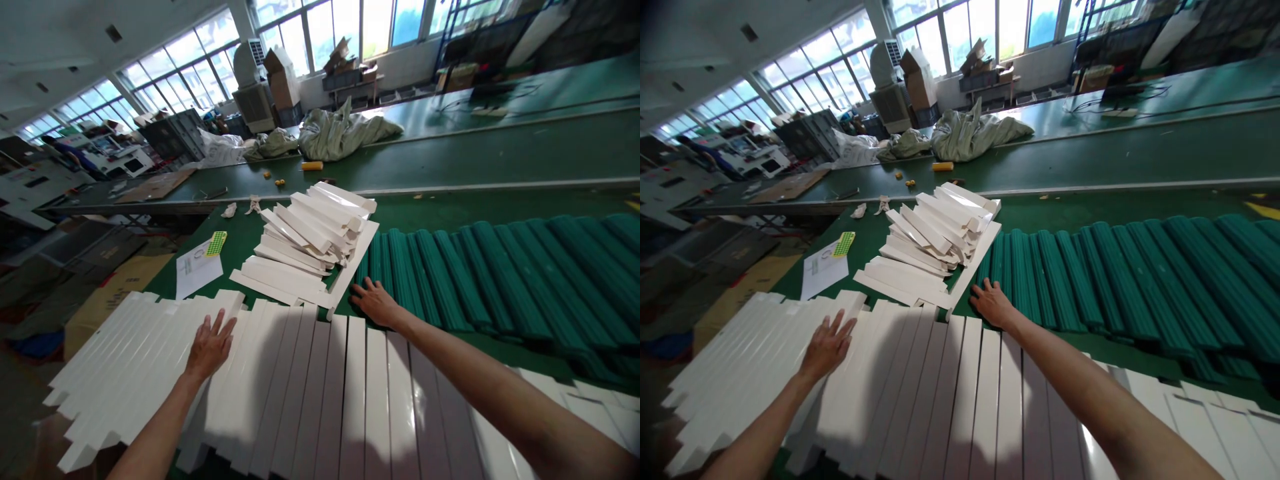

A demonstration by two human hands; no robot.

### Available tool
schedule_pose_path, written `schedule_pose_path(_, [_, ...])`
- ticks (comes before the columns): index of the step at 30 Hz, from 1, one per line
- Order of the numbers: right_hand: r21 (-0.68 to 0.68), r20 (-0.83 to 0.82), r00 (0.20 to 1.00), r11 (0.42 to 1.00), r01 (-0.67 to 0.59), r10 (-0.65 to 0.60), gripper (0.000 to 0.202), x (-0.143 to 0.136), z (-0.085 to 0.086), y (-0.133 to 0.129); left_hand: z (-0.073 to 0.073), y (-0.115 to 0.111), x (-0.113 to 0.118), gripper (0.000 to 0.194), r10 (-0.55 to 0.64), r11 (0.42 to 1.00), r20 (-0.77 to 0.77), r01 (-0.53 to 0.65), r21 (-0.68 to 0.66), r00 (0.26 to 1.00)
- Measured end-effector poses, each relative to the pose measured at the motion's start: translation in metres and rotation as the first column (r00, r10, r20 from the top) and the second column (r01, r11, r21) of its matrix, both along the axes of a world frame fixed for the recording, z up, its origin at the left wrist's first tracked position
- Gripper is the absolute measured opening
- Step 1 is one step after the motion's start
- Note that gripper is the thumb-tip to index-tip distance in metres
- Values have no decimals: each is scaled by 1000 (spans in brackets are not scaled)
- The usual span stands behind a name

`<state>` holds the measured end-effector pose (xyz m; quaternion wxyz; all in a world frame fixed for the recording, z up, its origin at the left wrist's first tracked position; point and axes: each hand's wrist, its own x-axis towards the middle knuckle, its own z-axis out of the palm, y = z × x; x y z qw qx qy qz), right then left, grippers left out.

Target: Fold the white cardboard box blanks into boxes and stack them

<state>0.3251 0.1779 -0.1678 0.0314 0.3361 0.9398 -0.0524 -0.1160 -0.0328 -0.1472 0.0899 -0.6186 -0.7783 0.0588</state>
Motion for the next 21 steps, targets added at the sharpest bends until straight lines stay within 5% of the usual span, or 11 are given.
schedule_pose_path(3, [-8,6,1000,1000,21,-21,41,2,5,-2,13,33,60,48,32,993,104,-44,109,994])
schedule_pose_path(8, [-46,-8,999,998,45,-46,52,10,4,-7,17,126,227,61,-139,990,379,134,39,915])
schedule_pose_path(11, [-63,-22,996,995,81,-83,60,16,6,-11,20,172,296,62,-74,993,489,110,-45,869])
schedule_pose_path(16, [19,-165,964,976,215,-209,68,42,27,-11,61,198,323,36,34,985,706,96,-143,708])
schedule_pose_path(21, [266,-470,873,923,278,-127,64,68,71,-10,122,172,329,32,46,926,939,338,-168,340])
